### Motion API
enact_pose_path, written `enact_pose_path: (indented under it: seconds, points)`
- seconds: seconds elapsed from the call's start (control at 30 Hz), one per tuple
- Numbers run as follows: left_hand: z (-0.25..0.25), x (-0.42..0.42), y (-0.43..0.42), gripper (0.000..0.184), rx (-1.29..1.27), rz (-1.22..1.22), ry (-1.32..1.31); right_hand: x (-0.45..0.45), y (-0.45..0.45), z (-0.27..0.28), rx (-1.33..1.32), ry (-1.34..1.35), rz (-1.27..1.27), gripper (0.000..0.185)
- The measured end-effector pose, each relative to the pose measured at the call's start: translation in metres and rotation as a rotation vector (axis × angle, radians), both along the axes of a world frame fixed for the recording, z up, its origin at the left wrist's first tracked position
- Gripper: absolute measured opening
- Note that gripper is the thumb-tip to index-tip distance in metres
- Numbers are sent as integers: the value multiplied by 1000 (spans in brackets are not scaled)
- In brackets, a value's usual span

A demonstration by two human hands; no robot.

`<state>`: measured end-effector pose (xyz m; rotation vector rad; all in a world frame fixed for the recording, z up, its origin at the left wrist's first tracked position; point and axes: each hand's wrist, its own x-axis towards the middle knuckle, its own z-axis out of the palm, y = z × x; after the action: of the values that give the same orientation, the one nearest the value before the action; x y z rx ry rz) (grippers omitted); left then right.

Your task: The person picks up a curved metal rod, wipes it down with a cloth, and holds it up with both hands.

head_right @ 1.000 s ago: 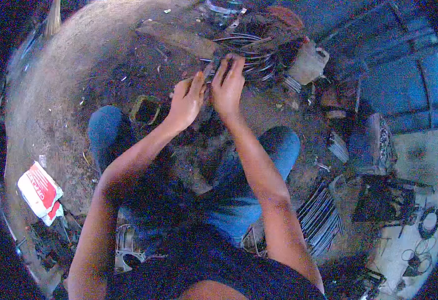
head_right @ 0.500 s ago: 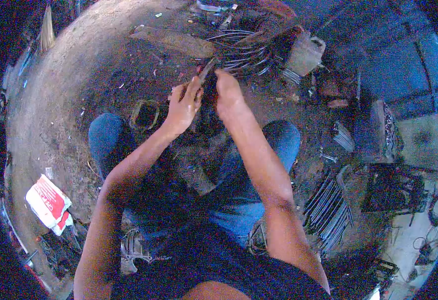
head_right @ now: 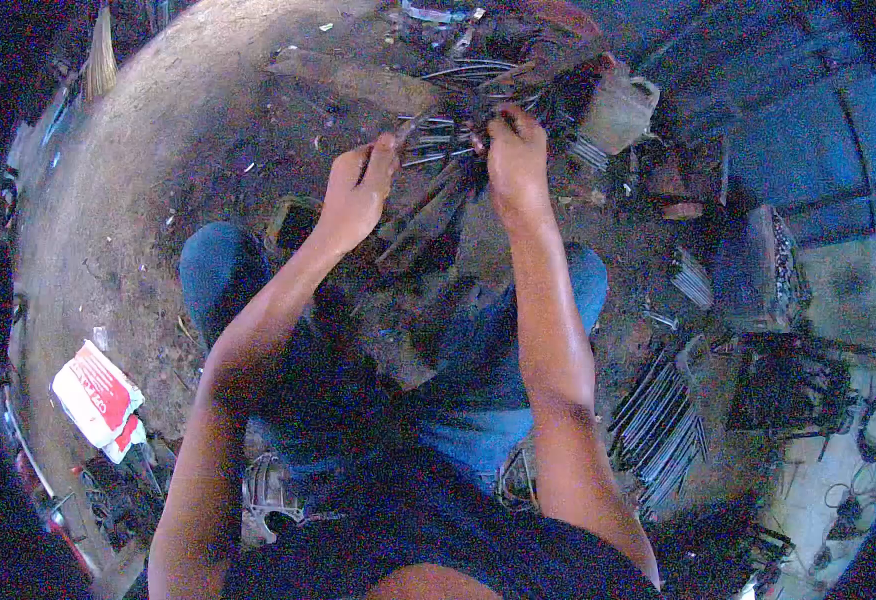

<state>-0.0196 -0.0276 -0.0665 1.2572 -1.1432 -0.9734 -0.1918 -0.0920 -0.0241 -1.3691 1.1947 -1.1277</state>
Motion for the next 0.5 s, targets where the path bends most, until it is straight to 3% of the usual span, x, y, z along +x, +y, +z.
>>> enact_pose_path:
  seconds: [0.07,0.1,0.17,0.2,0.3,0.4,0.5]
  points:
    - [7,-2,2,42,-266,60,-419,-6,-13,-8,-63,-151,-139,19]
    - [7,-2,2,42,-264,57,-416,-7,-23,-20,-61,-149,-143,19]
    - [6,-1,1,35,-294,-20,-472,-7,-35,-38,-487,345,-118,20]
    - [5,-2,2,35,-294,-24,-472,-6,-34,-40,-526,458,-142,24]
    - [-3,-2,2,34,-230,-71,-590,4,-21,-35,-395,587,-66,24]
    - [-10,-3,3,33,-273,-26,-605,29,10,-24,-680,645,-41,15]
    - [-9,-2,7,32,-226,-45,-503,28,5,-25,-662,649,-83,14]
